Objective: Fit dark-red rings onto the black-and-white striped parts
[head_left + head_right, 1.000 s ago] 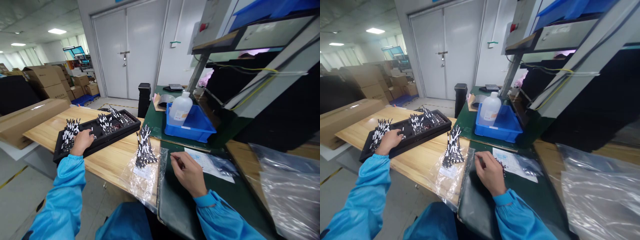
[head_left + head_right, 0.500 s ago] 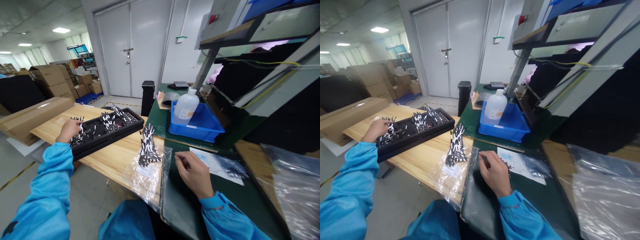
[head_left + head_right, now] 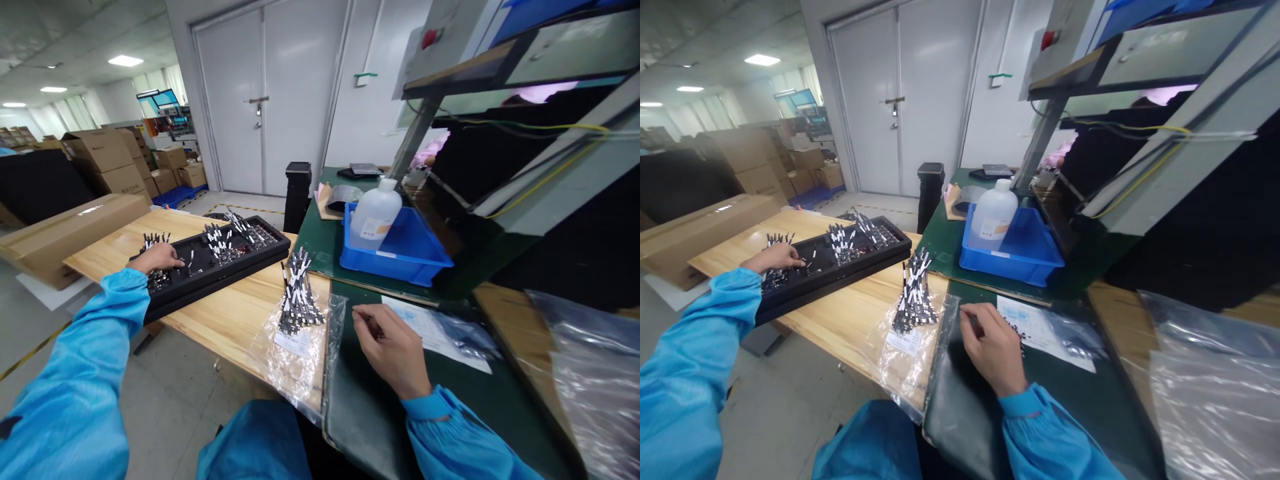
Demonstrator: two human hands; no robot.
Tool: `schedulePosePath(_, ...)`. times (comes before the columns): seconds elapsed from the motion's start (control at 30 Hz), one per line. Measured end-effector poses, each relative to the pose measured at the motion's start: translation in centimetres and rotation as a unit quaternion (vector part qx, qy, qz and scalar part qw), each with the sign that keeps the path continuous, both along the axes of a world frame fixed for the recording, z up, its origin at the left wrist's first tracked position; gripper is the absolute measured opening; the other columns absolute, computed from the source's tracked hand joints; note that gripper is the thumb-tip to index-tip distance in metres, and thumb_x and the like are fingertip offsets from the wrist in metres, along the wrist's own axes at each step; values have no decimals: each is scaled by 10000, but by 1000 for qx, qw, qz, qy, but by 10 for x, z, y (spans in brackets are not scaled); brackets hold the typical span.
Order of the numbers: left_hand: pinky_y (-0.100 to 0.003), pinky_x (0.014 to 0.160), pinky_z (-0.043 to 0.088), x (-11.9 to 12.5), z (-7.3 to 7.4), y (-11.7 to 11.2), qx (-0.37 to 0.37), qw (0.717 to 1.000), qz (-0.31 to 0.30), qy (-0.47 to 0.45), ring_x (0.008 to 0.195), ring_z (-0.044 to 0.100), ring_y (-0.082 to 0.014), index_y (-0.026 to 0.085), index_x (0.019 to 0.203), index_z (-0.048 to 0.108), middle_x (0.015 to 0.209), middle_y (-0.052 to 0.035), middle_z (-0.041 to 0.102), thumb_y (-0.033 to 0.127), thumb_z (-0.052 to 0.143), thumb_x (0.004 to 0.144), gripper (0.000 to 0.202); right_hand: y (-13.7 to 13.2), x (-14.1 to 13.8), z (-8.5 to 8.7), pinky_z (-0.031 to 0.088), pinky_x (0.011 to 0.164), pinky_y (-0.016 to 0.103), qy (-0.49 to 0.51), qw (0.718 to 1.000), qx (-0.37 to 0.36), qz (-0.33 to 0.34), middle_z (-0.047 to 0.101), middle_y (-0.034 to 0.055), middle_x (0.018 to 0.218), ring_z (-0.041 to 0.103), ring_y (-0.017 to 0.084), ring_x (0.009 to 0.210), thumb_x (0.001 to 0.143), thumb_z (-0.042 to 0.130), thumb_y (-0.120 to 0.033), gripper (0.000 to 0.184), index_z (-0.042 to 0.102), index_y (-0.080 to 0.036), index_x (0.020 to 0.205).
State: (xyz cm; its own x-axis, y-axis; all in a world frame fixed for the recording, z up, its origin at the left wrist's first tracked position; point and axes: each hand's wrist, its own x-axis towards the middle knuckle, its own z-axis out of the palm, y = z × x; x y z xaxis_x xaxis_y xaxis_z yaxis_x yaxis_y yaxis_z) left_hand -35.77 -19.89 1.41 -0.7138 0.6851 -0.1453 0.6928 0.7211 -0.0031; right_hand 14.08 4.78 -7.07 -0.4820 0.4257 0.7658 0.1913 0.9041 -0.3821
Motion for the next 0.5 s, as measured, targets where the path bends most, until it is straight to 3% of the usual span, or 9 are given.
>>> schedulePosePath(0.27, -267, 653, 432, -7, 10, 4, -38, 999, -3, -24, 766, 658, -231, 202, 675, 726, 731, -54, 722, 522, 667, 632, 328, 0, 1, 3, 465, 621, 275, 3, 1000, -5, -6, 648, 27, 801, 561, 137, 616, 929, 598, -221, 55, 647, -197, 932)
schedulePosePath(0.5, -294, 677, 472, -2, 24, -9, -47, 999, -7, -17, 725, 651, -246, 209, 616, 701, 710, -81, 715, 613, 609, 677, 418, 1, 1, 4, 463, 618, 290, 8, 1000, -15, -10, 643, 30, 787, 557, 148, 614, 923, 603, -224, 52, 649, -201, 928)
